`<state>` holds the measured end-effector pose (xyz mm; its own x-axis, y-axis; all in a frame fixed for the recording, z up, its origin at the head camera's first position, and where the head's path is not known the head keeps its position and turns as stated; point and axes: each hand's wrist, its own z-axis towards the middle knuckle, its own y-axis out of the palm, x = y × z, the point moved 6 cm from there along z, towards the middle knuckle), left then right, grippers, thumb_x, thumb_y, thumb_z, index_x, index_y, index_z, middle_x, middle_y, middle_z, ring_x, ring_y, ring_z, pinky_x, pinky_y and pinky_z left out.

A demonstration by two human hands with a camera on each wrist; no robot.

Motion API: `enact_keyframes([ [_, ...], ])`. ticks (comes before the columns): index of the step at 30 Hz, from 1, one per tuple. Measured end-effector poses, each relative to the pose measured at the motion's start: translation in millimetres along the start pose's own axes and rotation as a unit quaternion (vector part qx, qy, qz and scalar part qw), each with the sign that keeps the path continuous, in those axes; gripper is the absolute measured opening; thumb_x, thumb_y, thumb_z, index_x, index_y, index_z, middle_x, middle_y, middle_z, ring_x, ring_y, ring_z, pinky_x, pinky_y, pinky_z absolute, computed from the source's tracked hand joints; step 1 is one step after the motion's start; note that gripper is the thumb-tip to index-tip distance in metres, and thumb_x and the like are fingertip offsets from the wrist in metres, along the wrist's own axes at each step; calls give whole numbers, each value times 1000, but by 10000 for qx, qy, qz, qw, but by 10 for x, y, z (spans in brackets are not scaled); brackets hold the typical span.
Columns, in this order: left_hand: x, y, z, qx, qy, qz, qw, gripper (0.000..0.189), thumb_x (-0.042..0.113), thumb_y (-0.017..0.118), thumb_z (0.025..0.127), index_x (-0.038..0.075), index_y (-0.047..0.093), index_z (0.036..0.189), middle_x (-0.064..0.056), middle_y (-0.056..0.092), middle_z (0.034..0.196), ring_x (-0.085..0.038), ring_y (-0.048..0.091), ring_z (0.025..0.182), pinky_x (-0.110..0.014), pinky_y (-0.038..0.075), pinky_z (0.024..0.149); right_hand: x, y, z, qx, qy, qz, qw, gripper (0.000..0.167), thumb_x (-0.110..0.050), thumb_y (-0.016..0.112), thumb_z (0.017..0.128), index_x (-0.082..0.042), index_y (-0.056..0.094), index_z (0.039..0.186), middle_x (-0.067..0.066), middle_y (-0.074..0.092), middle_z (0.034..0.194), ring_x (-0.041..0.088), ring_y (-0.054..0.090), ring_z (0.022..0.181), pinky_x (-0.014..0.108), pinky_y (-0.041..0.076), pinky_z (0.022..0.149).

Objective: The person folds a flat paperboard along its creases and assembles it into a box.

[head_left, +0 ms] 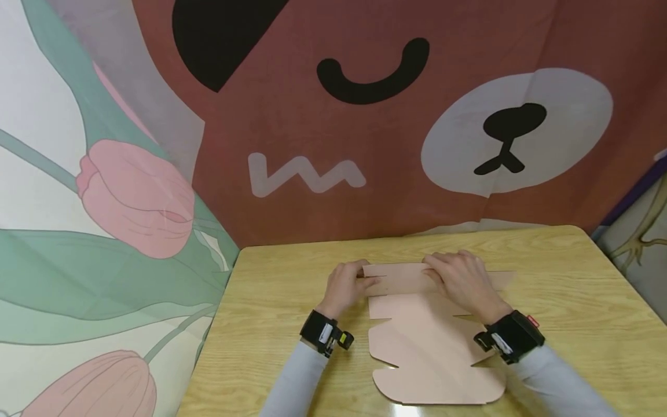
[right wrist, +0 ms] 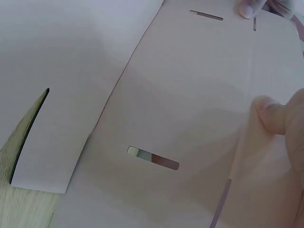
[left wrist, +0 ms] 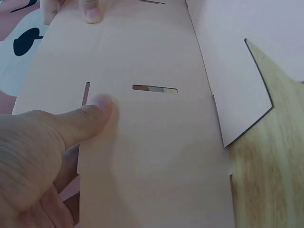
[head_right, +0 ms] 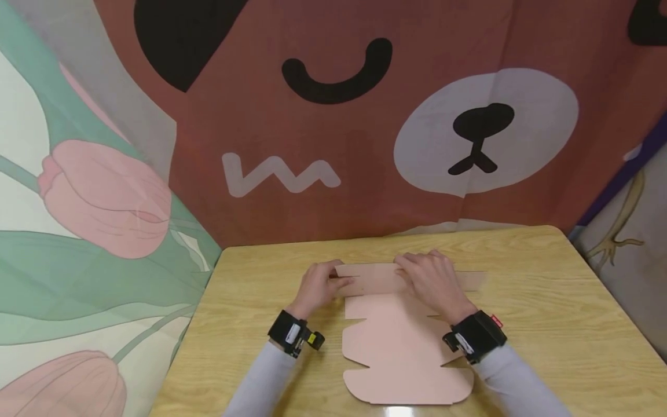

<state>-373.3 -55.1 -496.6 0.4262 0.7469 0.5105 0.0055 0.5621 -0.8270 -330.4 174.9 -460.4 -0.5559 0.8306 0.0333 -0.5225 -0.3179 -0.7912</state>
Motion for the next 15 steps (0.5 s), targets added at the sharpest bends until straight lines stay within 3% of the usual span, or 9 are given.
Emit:
enact_keyframes([
  [7,-17,13,30,-63,-105,-74,9999,22,42,74,86,24,73,100,8,69,75,0,50,53,-19,38,50,10,42,-23,55,6,-37,10000,21,-26,74,88,-18,55,82,-6,49,60,10,34,46,23,21,45],
  [15,-24,21,48,-25,-168,-131,9998,14,41,75,85,30,72,94,12,75,88,-2,66,76,-21,49,66,-2,66,-69,238,-159,-95,9995,14,-25,71,89,-17,59,88,-3,61,71,12,40,47,27,32,45],
])
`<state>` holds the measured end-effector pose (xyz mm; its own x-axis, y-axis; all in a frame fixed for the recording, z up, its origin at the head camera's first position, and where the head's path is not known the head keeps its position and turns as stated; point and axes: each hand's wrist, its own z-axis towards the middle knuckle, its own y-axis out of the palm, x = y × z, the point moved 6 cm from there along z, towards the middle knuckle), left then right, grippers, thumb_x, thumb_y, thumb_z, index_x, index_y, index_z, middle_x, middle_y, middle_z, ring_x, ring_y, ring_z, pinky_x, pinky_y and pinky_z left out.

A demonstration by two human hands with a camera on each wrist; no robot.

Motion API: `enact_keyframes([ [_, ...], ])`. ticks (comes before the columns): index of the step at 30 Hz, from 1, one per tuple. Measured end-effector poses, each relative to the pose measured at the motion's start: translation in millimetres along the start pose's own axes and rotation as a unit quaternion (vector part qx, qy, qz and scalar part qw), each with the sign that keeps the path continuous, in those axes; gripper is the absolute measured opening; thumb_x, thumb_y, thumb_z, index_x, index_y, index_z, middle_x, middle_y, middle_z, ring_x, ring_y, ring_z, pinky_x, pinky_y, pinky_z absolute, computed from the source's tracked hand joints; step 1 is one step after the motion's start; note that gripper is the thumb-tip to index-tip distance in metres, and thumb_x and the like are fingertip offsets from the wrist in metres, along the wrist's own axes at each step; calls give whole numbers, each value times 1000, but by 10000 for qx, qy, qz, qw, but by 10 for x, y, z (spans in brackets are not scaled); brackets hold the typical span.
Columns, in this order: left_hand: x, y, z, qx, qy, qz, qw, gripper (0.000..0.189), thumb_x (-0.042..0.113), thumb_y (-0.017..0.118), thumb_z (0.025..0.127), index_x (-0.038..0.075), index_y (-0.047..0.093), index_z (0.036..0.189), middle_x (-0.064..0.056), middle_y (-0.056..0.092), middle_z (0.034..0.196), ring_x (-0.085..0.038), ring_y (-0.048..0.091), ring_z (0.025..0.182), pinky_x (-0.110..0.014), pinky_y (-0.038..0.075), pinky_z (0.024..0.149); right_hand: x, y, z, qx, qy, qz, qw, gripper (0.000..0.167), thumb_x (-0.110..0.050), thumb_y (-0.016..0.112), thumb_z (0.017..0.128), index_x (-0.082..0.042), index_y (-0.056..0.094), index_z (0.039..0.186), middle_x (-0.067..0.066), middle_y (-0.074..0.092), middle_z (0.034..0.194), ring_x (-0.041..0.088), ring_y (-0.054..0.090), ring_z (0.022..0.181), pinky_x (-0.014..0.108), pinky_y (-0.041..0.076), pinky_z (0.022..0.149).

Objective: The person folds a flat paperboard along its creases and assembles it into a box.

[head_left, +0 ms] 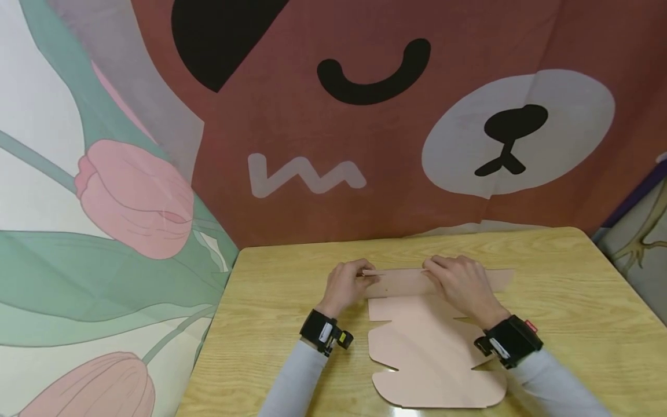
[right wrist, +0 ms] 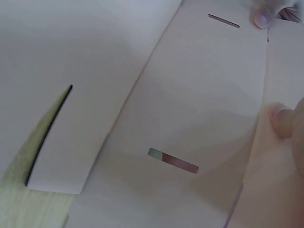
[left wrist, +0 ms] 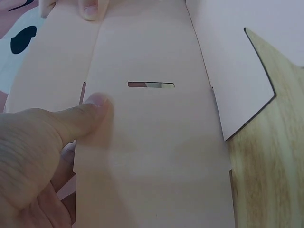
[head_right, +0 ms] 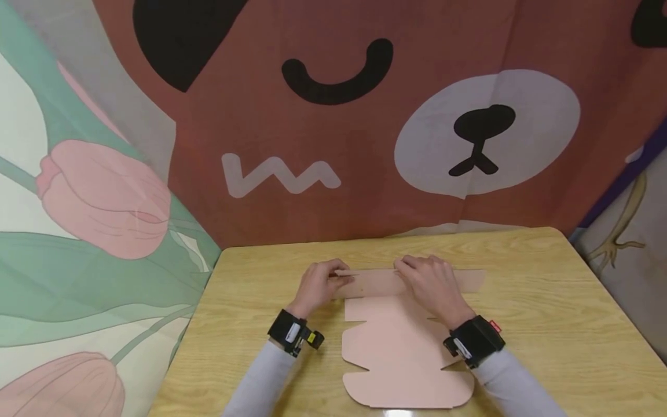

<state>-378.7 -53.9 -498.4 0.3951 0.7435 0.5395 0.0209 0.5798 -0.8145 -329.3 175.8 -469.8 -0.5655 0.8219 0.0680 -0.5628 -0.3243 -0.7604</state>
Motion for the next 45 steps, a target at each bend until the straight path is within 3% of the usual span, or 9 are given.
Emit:
enact_keyframes([
  [5,6,-8,-11,56,124,3,9999,12,41,76,85,32,71,92,18,73,88,-2,69,85,-23,53,75,-34,6,-55,171,-62,-45,9998,13,-26,59,98,-15,60,90,2,68,81,19,56,54,36,47,51],
  [11,17,-21,-31,113,278,193,9994,18,20,81,82,30,72,94,15,75,89,-1,68,83,-19,49,69,-79,22,-134,164,78,-25,9998,44,-32,24,110,-14,61,93,7,75,94,30,71,80,46,56,68],
  [18,21,-30,-55,23,241,184,9995,41,-8,65,79,28,72,99,11,76,96,-6,70,94,-24,51,75,-99,74,-235,270,27,161,9995,45,-35,28,109,-13,67,101,8,74,109,31,69,96,48,52,82],
  [24,14,-39,-89,0,389,160,9991,37,-5,64,84,25,72,104,9,76,100,-8,70,99,-27,54,78,-126,92,-266,201,14,288,9994,19,-32,58,93,-14,61,89,8,71,119,32,66,102,48,49,83],
  [27,-11,-50,-120,27,524,312,9981,30,4,68,88,26,71,108,9,76,104,-9,70,97,-27,54,77,-141,87,-282,260,43,307,9992,27,-41,65,87,-14,63,89,9,71,119,32,64,104,49,49,83],
  [33,-116,-135,-199,223,585,518,9967,15,26,67,95,26,72,110,10,74,106,-7,70,95,-27,55,76,-157,59,-304,465,106,429,9979,43,-55,56,93,-13,64,89,9,71,119,35,64,105,52,47,86],
  [38,-210,-167,-260,217,437,405,9980,14,31,66,95,27,72,108,11,74,107,-8,69,99,-30,56,79,-174,28,-327,425,-28,401,9983,36,-37,43,103,-10,64,92,12,70,123,35,63,105,51,47,85],
  [42,-278,-146,-308,197,235,350,9989,12,30,67,95,29,72,105,10,74,106,-9,70,98,-31,56,78,-190,24,-353,221,-93,327,9992,46,-28,24,110,-10,64,96,12,68,125,34,62,107,49,46,85],
  [45,-316,-124,-337,215,131,305,9992,11,31,66,95,28,72,104,9,75,104,-9,70,96,-31,56,77,-195,27,-370,153,-96,395,9991,48,-27,22,110,-10,64,97,12,68,125,34,61,109,49,46,86],
])
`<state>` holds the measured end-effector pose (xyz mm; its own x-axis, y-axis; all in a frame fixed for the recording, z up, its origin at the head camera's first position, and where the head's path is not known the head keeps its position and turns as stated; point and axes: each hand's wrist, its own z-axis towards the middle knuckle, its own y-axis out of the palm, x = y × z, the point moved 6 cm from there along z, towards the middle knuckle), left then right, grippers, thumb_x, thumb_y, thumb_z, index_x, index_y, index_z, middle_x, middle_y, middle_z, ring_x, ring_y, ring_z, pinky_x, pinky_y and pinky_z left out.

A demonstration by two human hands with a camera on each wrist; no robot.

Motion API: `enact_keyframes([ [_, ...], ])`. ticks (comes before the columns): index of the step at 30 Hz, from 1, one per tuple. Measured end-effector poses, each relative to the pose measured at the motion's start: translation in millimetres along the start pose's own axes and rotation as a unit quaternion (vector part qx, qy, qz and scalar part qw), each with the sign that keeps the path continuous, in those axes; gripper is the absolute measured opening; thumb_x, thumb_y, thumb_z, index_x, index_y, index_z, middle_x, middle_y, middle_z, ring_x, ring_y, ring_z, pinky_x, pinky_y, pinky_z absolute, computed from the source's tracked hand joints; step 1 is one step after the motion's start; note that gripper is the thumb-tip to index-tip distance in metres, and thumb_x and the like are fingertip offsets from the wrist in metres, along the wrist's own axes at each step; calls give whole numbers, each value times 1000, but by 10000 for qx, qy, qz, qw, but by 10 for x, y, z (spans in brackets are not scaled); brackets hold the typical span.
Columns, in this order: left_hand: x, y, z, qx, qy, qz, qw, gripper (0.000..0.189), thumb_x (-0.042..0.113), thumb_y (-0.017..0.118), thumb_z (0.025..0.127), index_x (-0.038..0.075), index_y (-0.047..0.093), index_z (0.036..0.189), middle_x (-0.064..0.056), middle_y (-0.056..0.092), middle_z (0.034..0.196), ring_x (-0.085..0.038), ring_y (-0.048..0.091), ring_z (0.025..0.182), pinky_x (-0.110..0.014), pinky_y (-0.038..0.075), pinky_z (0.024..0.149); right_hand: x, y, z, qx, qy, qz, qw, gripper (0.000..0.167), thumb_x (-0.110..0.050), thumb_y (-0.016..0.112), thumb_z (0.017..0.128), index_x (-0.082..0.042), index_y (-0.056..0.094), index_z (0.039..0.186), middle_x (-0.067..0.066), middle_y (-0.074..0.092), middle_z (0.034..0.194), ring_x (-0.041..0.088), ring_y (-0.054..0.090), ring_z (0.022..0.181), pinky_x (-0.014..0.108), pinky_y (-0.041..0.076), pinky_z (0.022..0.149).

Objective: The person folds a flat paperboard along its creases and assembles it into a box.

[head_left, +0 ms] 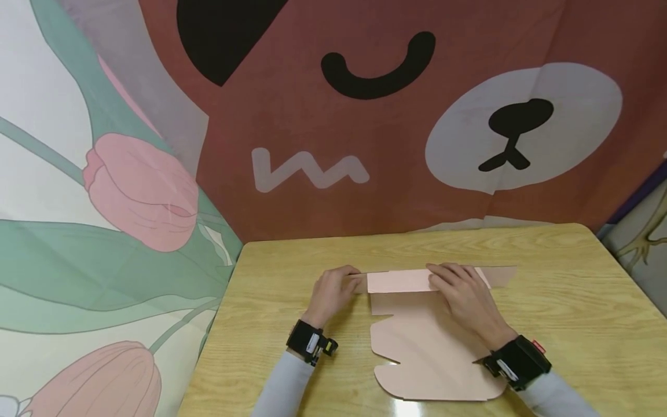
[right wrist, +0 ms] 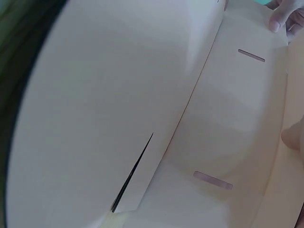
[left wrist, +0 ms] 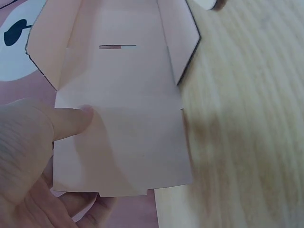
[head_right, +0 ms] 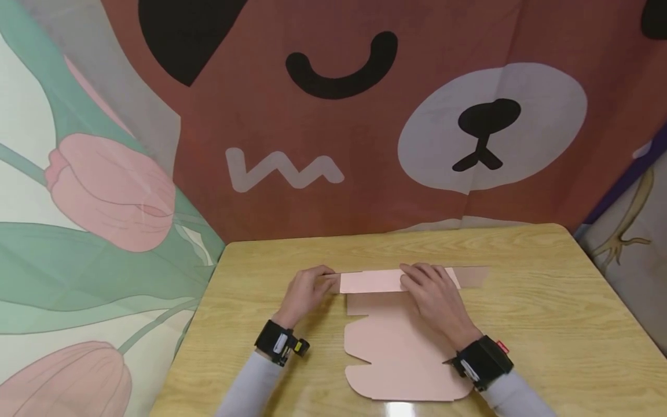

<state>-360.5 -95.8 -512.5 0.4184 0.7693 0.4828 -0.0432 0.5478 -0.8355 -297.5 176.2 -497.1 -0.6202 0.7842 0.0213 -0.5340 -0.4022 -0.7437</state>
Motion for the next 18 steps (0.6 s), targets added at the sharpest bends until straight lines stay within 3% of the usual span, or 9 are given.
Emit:
enact_keyframes([
  [7,-24,19,-21,101,-1,-98,9999,13,32,65,96,26,73,104,7,75,104,-9,70,95,-29,56,75,22,29,-42,-104,56,268,9996,48,-24,21,108,-9,67,102,12,65,129,35,58,113,48,41,91],
  [13,-40,25,-35,191,-141,-388,9990,17,31,66,95,21,71,108,4,74,107,-12,69,102,-33,57,84,31,63,-57,99,3,366,9993,51,-19,19,109,-8,67,100,15,66,126,36,58,113,51,41,97],
  [18,-55,45,-87,445,-159,-740,9961,24,29,67,95,12,70,112,0,73,111,-16,67,109,-35,54,94,48,99,-49,180,80,149,9997,53,-16,15,110,-10,65,93,13,66,120,35,59,107,51,44,92],
])
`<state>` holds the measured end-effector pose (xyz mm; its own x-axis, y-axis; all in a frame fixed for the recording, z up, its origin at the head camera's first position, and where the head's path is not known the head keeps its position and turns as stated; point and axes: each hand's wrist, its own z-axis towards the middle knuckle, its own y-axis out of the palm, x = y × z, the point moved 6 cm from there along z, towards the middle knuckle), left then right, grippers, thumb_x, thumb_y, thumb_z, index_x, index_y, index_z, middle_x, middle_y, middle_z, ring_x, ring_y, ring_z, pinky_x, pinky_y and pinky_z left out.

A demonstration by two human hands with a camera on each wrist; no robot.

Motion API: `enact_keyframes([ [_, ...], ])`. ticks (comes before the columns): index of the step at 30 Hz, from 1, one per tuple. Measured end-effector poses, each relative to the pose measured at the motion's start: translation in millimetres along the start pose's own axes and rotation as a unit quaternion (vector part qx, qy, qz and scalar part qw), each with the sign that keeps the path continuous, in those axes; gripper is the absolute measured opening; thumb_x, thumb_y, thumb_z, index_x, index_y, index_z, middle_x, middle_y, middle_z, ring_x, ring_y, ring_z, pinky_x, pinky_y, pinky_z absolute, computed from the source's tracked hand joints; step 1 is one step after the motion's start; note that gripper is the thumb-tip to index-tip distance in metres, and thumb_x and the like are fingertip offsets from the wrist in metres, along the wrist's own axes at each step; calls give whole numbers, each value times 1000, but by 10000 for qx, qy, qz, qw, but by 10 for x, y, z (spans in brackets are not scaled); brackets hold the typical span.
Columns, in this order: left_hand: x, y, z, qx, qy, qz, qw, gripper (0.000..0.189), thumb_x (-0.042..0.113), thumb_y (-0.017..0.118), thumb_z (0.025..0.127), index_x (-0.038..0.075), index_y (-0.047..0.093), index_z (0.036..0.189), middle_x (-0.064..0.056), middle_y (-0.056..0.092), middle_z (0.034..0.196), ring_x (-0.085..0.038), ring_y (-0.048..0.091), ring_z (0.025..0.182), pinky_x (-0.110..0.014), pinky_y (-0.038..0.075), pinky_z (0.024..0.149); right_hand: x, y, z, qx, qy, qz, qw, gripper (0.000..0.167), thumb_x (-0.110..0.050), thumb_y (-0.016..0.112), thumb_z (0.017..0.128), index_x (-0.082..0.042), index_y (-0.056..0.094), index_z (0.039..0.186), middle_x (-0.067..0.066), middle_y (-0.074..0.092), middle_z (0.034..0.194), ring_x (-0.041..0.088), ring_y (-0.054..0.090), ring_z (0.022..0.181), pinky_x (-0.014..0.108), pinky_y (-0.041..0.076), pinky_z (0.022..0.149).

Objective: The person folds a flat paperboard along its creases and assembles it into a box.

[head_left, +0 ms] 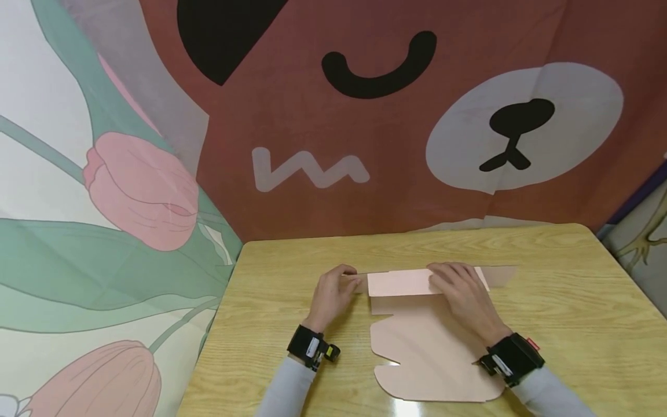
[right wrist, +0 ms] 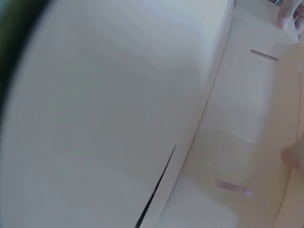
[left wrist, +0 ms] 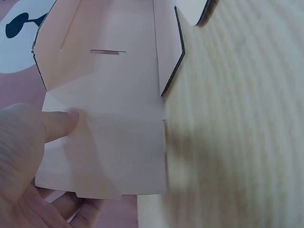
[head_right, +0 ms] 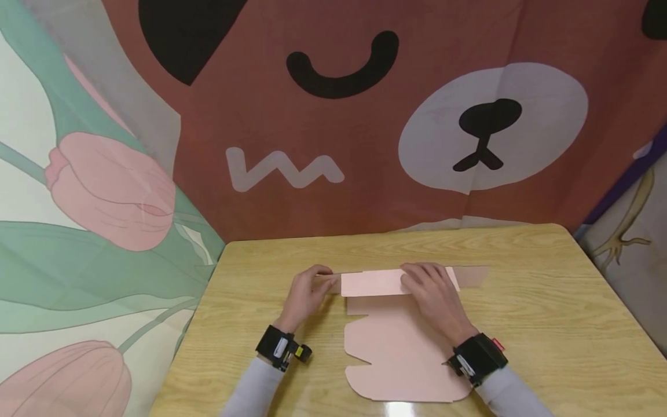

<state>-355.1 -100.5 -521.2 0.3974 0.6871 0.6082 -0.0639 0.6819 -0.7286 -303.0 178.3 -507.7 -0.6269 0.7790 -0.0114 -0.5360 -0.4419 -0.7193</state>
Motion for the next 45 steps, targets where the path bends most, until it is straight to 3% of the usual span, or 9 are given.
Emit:
enact_keyframes([
  [5,-41,22,-60,248,-39,-254,9994,24,25,68,94,10,68,113,-3,73,111,-16,67,108,-36,54,95,38,28,-17,76,123,0,9999,53,-15,15,110,-11,63,88,12,67,118,33,58,105,52,44,89],
  [9,-68,23,-88,349,-187,-319,9987,21,23,68,94,14,67,113,-4,73,113,-12,65,84,-35,55,83,54,33,-33,26,140,92,9999,47,-13,21,109,-10,63,89,13,67,121,34,57,106,52,42,90],
  [17,-104,28,-110,413,-267,-267,9984,28,25,68,94,12,63,118,-5,73,106,-3,34,48,-22,38,53,49,19,-22,-4,108,154,9998,26,4,40,94,-9,62,89,14,66,120,34,56,106,52,41,90],
  [23,-133,76,-181,502,-447,-462,9967,42,28,71,92,9,55,126,-6,69,113,-12,57,76,-24,47,69,52,17,-1,-35,158,94,9998,51,-13,15,109,-10,63,90,12,67,117,33,57,105,51,41,90],
  [28,-140,148,-245,564,-662,-875,9924,46,25,71,92,8,51,130,-7,63,122,-22,59,87,-27,49,74,77,-8,19,37,242,-24,9997,54,-18,14,111,-10,65,95,9,69,112,31,60,103,50,45,89],
  [36,-141,314,-442,485,-1885,-2075,9587,72,18,70,90,0,27,146,-24,42,141,-38,50,129,-47,47,106,143,-87,27,224,440,49,9988,29,-5,36,102,-9,64,97,10,70,108,32,61,99,50,46,84],
  [38,-98,262,-476,914,-1738,-1803,9638,71,14,71,87,2,30,144,-22,39,143,-37,43,134,-49,41,110,150,-93,27,176,467,72,9987,26,1,40,96,-9,63,96,9,70,109,32,61,99,50,45,85],
  [42,107,120,-547,1948,-646,-931,9743,64,2,68,79,4,42,137,-15,41,142,-30,38,133,-47,36,108,146,-93,25,107,461,104,9988,29,1,36,95,-10,62,94,9,70,109,32,60,100,50,45,85],
  [45,320,116,-616,2163,170,-657,9740,55,-2,65,77,5,50,129,-11,47,136,-21,43,127,-42,41,101,134,-93,26,124,454,67,9989,36,-7,28,103,-10,62,93,8,69,109,31,60,99,50,45,85],
])
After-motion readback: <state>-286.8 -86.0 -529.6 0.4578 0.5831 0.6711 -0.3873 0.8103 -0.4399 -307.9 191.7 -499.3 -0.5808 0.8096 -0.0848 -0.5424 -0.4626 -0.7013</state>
